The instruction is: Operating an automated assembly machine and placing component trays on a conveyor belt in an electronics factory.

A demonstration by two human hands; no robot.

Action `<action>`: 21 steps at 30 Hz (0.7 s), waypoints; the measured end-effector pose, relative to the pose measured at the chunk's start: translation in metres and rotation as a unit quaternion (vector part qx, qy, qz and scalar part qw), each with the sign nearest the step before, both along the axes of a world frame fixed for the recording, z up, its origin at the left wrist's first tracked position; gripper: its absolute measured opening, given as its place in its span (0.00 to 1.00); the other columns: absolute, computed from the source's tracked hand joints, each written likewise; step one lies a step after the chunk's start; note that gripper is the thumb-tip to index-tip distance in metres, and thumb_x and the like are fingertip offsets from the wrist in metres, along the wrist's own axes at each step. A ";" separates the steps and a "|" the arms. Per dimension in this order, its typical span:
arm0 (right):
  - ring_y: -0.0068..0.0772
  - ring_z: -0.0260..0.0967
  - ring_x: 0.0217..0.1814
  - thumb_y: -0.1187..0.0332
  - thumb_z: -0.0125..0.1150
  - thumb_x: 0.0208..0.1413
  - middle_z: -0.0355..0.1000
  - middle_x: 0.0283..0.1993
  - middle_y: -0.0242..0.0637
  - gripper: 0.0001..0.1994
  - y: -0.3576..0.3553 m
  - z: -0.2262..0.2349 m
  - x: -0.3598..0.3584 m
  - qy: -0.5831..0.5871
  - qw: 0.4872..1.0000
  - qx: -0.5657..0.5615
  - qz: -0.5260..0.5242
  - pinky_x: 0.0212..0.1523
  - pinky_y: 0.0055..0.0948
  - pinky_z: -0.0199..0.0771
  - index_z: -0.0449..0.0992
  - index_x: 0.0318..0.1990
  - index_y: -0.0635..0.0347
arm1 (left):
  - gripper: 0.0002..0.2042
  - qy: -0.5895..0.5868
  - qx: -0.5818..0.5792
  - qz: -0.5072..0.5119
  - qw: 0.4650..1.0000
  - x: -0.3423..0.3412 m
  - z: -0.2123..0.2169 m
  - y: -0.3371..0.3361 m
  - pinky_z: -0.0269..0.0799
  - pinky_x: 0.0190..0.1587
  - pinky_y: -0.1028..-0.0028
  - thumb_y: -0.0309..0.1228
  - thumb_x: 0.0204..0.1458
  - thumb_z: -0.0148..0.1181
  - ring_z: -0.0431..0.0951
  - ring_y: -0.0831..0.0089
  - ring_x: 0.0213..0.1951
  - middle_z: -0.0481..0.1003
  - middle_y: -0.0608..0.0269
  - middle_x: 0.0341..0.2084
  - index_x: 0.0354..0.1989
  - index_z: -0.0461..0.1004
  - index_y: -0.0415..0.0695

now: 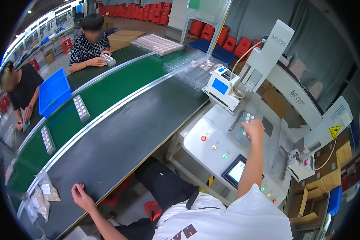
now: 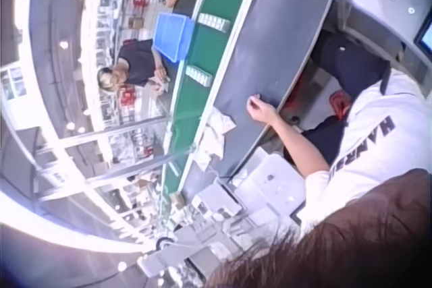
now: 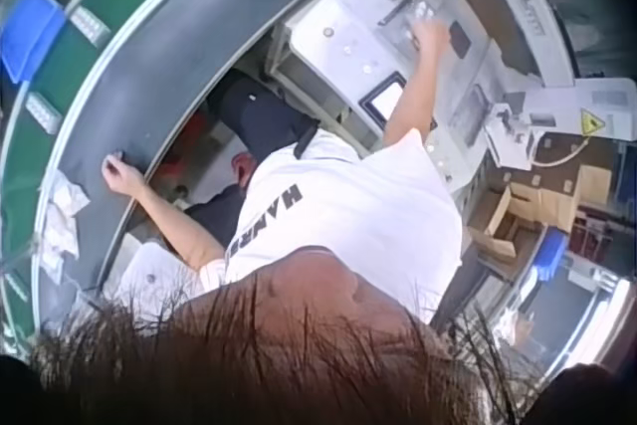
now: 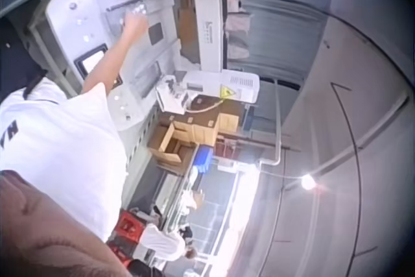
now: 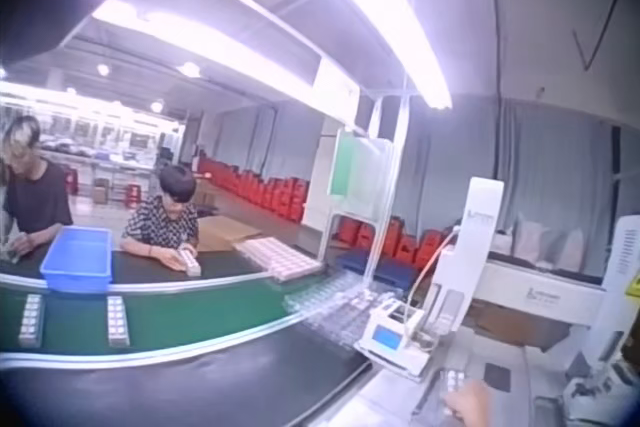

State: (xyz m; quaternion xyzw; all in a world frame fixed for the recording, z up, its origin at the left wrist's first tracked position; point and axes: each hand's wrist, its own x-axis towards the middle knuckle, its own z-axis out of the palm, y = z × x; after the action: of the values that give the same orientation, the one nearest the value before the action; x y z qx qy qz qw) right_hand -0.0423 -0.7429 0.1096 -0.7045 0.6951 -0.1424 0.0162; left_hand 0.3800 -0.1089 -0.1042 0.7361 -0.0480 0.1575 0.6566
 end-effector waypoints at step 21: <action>0.57 0.82 0.52 0.42 0.69 0.45 0.83 0.47 0.56 0.31 -0.025 -0.008 0.022 -0.031 0.997 -0.013 -0.065 0.56 0.49 0.80 0.87 0.44 0.64 | 0.09 0.002 0.016 -0.011 1.000 -0.002 -0.003 -0.005 0.78 0.52 0.74 0.24 0.68 0.59 0.79 0.73 0.45 0.78 0.59 0.42 0.52 0.76 0.33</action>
State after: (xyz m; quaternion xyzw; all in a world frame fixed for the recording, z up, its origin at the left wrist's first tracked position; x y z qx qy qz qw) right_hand -0.0206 -0.7680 0.1016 -0.6535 0.7364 -0.1739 0.0197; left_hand 0.3779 -0.1135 -0.1076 0.7460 -0.0569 0.1483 0.6467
